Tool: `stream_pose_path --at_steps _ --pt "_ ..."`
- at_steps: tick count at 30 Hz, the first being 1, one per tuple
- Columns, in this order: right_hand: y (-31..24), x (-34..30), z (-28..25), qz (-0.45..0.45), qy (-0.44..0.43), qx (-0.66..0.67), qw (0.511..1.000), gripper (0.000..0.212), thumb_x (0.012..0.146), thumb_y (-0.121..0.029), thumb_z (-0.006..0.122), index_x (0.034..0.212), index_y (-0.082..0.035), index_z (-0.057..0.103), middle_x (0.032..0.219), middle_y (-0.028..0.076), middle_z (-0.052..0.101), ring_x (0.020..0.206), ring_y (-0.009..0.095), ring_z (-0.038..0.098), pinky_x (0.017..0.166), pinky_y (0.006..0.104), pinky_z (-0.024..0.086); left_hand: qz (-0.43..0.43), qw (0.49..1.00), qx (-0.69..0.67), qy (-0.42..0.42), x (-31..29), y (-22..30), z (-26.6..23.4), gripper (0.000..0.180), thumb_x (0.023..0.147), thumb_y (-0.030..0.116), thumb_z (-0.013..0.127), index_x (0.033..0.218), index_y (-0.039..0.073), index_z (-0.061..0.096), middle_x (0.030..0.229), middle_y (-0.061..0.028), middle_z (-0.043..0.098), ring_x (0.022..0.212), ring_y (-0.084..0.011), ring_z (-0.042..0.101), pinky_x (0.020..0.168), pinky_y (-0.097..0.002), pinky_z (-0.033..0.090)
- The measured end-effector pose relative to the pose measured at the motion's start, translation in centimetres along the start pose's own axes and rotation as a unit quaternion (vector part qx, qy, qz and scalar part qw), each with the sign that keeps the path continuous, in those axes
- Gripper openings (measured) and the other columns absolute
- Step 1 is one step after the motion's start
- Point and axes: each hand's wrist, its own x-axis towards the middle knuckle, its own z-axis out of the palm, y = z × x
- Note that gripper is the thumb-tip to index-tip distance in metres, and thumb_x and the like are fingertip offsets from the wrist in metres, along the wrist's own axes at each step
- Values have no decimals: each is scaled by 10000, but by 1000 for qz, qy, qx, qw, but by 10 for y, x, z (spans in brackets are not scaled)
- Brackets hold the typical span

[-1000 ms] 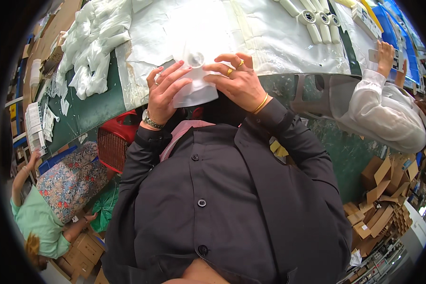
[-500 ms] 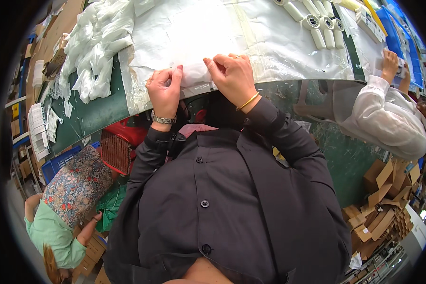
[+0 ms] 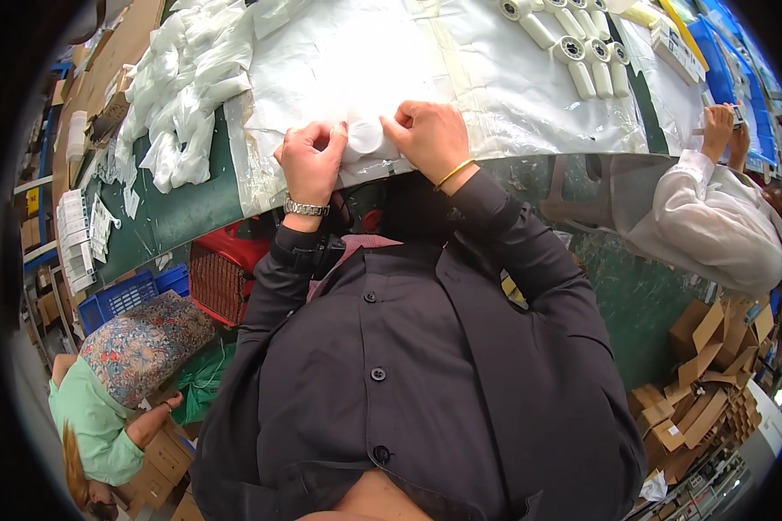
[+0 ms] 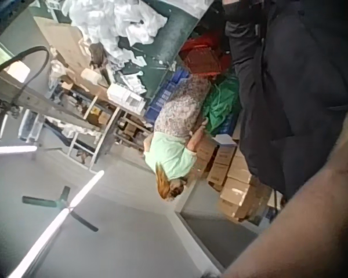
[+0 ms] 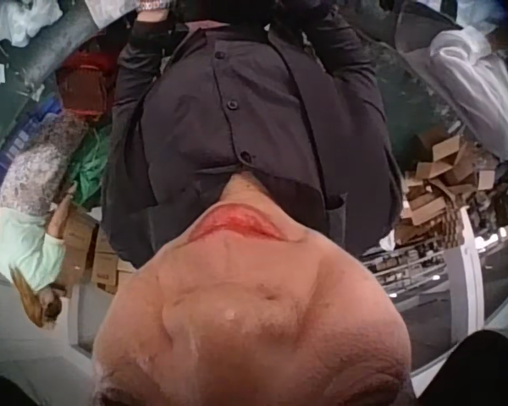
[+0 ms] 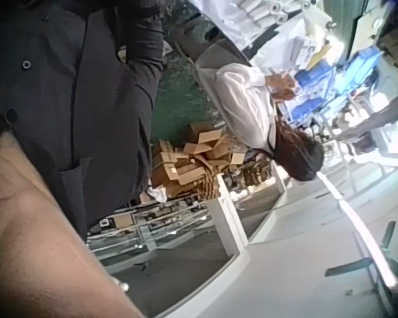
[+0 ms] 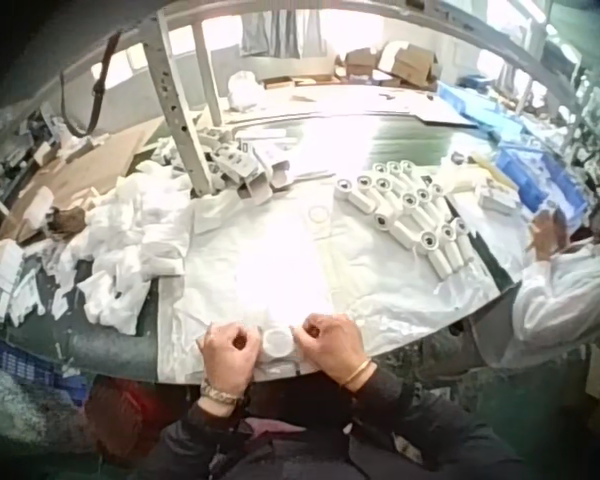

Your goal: Assembling cardboard boxes and packaging cylindrical components into plastic sleeves.

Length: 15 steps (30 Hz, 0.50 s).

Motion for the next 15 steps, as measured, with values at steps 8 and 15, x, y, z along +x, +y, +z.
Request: stream_pose_path --at_steps 8,15 --pt "7 -9 1 -103 32 -74 991 157 904 -237 674 991 -107 688 666 86 626 652 295 619 660 411 446 165 986 -2 -32 -2 44 -19 590 781 321 824 1223 24 570 967 -151 631 867 -367 605 808 -435 499" --pt "-3 -12 -5 -146 10 -64 987 155 915 -140 665 1060 -102 703 643 54 545 598 238 546 669 371 414 18 983 -182 -6 -2 -1 -18 596 822 294 798 1286 36 529 913 -115 610 759 -282 604 691 -378 515"
